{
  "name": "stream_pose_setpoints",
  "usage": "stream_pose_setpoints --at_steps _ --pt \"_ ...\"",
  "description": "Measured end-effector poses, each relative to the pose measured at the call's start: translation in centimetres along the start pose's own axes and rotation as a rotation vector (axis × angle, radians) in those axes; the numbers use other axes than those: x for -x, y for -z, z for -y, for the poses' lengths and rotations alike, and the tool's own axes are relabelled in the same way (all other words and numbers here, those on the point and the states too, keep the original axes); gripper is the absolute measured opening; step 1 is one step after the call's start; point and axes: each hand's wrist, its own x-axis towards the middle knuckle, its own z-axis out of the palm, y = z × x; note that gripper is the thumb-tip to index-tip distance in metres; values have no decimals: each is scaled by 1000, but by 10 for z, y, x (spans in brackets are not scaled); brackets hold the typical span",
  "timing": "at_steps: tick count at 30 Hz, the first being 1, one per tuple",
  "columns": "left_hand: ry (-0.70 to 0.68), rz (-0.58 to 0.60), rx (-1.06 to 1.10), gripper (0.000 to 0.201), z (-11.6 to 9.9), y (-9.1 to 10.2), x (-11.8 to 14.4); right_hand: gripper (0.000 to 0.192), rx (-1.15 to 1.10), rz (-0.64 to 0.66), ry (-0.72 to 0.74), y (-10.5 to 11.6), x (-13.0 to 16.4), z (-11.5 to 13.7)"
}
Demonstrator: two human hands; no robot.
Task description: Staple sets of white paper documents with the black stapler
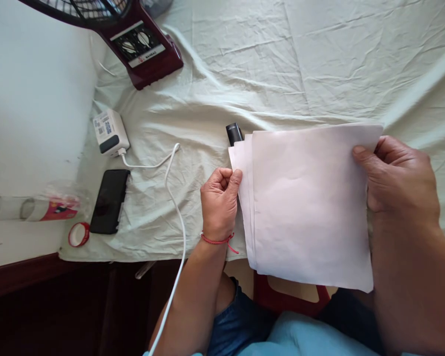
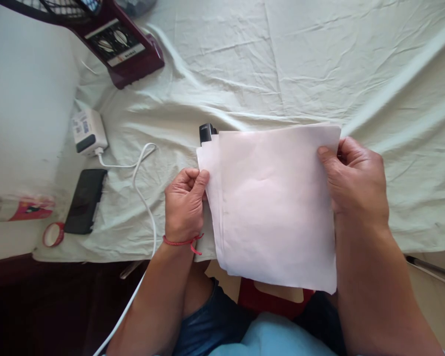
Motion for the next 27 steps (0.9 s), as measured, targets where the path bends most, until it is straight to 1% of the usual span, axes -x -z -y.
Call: stream_pose_setpoints --at_steps 3,6,9,13,15,18,24,27 --pt "32 21 -35 46 -2 1 1 15 101 43 -18 4 -1 -2" --pt "43 40 -89 41 -3 1 2 21 200 83 -22 7 -2 -5" --pt "49 46 -134 36 -4 2 2 24 231 97 -22 8 -2 -6" --pt "41 61 -159 32 -5 2 2 26 223 106 -15 7 -3 -9" --pt "31 67 -148 31 -5 1 3 22 227 113 7 7 -3 -10" --pt "32 61 -121 32 -4 2 3 15 241 144 40 7 -3 -11" --pt "57 55 -118 36 -2 3 4 15 190 165 61 5 -2 -10" --pt "26 67 -137 34 -4 3 3 15 168 159 70 4 -1 -10"
